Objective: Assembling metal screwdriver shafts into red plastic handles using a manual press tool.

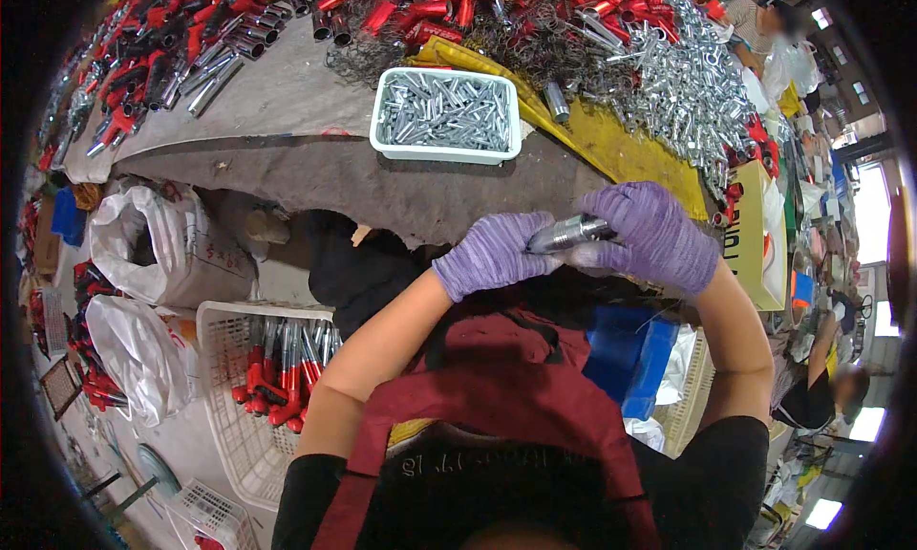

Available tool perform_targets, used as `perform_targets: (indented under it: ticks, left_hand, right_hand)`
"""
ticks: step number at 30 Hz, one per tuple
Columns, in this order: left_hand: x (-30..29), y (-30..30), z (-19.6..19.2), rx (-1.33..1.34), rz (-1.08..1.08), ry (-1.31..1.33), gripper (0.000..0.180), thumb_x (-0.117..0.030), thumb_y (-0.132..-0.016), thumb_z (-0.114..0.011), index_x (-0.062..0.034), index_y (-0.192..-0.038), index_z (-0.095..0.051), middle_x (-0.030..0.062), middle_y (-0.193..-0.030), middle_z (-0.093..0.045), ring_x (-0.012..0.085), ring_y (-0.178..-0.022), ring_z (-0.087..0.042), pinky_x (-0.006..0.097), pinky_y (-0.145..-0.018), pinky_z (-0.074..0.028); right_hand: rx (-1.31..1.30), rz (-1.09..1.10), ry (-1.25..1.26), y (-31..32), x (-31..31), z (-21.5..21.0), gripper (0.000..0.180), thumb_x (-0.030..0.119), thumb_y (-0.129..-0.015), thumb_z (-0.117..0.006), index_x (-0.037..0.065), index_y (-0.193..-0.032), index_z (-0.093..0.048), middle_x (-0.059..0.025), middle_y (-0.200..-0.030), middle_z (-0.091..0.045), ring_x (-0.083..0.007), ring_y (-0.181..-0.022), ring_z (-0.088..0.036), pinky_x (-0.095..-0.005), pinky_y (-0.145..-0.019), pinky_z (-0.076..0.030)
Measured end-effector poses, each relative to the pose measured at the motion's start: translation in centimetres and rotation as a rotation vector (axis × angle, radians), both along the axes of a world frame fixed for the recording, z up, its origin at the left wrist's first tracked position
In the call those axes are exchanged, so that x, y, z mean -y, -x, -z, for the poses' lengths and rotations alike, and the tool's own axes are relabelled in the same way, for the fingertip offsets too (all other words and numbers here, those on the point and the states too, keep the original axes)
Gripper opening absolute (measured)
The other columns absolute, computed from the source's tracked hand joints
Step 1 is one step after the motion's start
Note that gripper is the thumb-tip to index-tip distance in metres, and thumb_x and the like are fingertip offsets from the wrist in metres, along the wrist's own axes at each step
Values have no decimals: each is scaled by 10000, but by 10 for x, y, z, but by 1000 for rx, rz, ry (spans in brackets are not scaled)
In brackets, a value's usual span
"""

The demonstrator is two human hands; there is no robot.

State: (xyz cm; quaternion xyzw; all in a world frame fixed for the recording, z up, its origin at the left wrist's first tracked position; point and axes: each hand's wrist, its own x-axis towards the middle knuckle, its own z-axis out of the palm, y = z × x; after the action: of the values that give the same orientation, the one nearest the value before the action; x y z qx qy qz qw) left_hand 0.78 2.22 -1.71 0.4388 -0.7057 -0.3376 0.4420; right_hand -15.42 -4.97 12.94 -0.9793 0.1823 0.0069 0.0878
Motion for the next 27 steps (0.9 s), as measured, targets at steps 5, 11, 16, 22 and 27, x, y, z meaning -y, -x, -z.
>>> perform_targets:
  ticks: [5, 11, 16, 22, 27]
  left_hand:
    - [-10, 0, 6, 117, -33, -106, 403, -443, -764, -617, -106, -982, -575, 160, -846, -615, 360, -817, -584, 409, -703, -472]
    - [-51, 29, -41, -403, 409, 527, 369, -299, -786, -644, -66, -1062, -574, 143, -929, -609, 301, -907, -588, 384, -780, -467]
    - [-106, 38, -20, 82, 301, -105, 334, -318, -745, -634, -72, -969, -602, 170, -869, -592, 331, -796, -585, 387, -686, -473]
    - [-85, 35, 4, -86, -282, 89, 304, -324, -719, -637, -78, -895, -603, 147, -738, -612, 323, -706, -608, 390, -619, -485]
    - [-113, -39, 13, -716, -268, -150, 175, -265, -758, -654, -129, -691, -565, 21, -766, -559, 188, -715, -555, 349, -692, -445]
  right_hand:
    - [-142, 82, 193, -11, -25, 3, 501, 515, -711, -621, 65, -926, -579, -118, -812, -610, -297, -764, -605, -385, -641, -474]
    - [453, -696, -1351, -23, -73, 12, 342, 368, -783, -660, 49, -900, -616, -87, -768, -603, -282, -727, -598, -367, -645, -451]
    - [831, -230, -1082, -6, -115, 49, 224, 206, -767, -685, 13, -847, -607, -94, -658, -607, -221, -519, -562, -338, -546, -463]
    - [949, 458, -707, -26, -126, 60, 353, 212, -743, -663, 2, -1018, -588, -75, -834, -622, -169, -731, -602, -309, -684, -488]
    - [517, 366, -479, -7, -99, 90, 711, 403, -718, -706, 11, -1249, -444, -127, -1108, -579, -241, -998, -578, -329, -866, -441]
